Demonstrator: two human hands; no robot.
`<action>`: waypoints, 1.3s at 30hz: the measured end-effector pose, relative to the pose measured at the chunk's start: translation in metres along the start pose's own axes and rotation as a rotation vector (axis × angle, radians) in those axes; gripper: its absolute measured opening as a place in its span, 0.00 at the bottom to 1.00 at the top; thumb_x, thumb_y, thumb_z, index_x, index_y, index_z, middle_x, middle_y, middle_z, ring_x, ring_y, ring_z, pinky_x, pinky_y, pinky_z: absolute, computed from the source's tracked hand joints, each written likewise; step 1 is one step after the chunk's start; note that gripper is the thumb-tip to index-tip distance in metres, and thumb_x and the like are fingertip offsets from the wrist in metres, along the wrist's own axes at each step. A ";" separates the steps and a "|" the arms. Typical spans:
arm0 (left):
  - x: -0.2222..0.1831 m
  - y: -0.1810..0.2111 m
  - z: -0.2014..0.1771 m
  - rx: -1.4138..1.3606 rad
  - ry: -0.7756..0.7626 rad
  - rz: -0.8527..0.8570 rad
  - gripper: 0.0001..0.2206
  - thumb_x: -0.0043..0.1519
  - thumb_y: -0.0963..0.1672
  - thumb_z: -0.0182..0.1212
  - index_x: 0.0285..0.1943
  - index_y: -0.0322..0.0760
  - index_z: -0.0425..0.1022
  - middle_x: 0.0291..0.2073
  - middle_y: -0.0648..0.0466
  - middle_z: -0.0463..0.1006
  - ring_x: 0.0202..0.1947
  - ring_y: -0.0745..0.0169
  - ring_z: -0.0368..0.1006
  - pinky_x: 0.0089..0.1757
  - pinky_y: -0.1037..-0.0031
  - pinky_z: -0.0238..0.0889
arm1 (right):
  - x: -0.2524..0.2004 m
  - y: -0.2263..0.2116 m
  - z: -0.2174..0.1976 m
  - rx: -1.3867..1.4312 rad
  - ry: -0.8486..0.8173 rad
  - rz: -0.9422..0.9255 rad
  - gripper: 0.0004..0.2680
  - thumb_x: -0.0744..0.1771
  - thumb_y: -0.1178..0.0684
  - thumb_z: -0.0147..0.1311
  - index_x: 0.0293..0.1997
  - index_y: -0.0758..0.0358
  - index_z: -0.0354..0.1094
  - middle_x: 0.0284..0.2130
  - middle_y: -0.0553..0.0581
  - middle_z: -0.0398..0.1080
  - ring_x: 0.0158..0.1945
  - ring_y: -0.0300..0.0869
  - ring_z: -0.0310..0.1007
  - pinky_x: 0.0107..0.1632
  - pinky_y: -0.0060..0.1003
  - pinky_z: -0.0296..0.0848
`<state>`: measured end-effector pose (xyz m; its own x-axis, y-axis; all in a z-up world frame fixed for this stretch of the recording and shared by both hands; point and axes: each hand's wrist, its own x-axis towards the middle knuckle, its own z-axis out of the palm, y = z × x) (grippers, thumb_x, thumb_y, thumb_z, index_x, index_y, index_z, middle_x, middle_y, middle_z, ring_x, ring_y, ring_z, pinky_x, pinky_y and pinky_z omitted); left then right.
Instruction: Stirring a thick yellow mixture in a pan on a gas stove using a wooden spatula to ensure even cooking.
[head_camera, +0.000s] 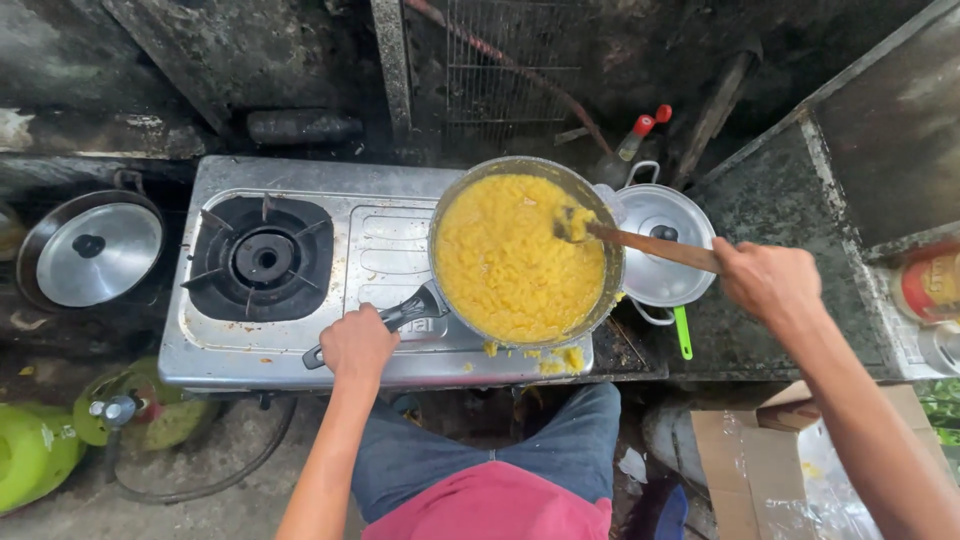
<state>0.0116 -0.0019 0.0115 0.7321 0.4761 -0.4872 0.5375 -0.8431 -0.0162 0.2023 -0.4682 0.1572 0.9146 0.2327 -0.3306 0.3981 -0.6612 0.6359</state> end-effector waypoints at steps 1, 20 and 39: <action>0.004 -0.002 0.009 0.000 -0.001 -0.002 0.19 0.61 0.56 0.61 0.48 0.42 0.74 0.37 0.53 0.84 0.39 0.48 0.81 0.37 0.63 0.71 | 0.021 -0.008 0.034 0.000 0.001 -0.002 0.10 0.73 0.45 0.38 0.62 0.44 0.57 0.22 0.42 0.70 0.20 0.35 0.71 0.20 0.31 0.75; 0.005 -0.008 0.026 -0.119 0.196 0.086 0.23 0.58 0.57 0.64 0.39 0.33 0.79 0.29 0.42 0.83 0.36 0.40 0.83 0.40 0.56 0.72 | 0.041 -0.080 0.167 0.347 0.748 -0.230 0.17 0.62 0.43 0.51 0.57 0.28 0.65 0.23 0.40 0.61 0.29 0.37 0.72 0.36 0.35 0.76; -0.005 -0.002 -0.005 -0.051 -0.008 0.012 0.15 0.62 0.52 0.59 0.50 0.40 0.75 0.42 0.50 0.83 0.42 0.45 0.81 0.40 0.61 0.70 | -0.023 0.018 -0.022 -0.326 0.515 -0.117 0.04 0.71 0.53 0.49 0.38 0.50 0.65 0.26 0.45 0.74 0.27 0.41 0.78 0.25 0.33 0.69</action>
<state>0.0090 -0.0018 0.0189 0.7353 0.4642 -0.4938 0.5498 -0.8346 0.0342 0.1896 -0.4694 0.1919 0.7476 0.6588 -0.0836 0.4249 -0.3777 0.8227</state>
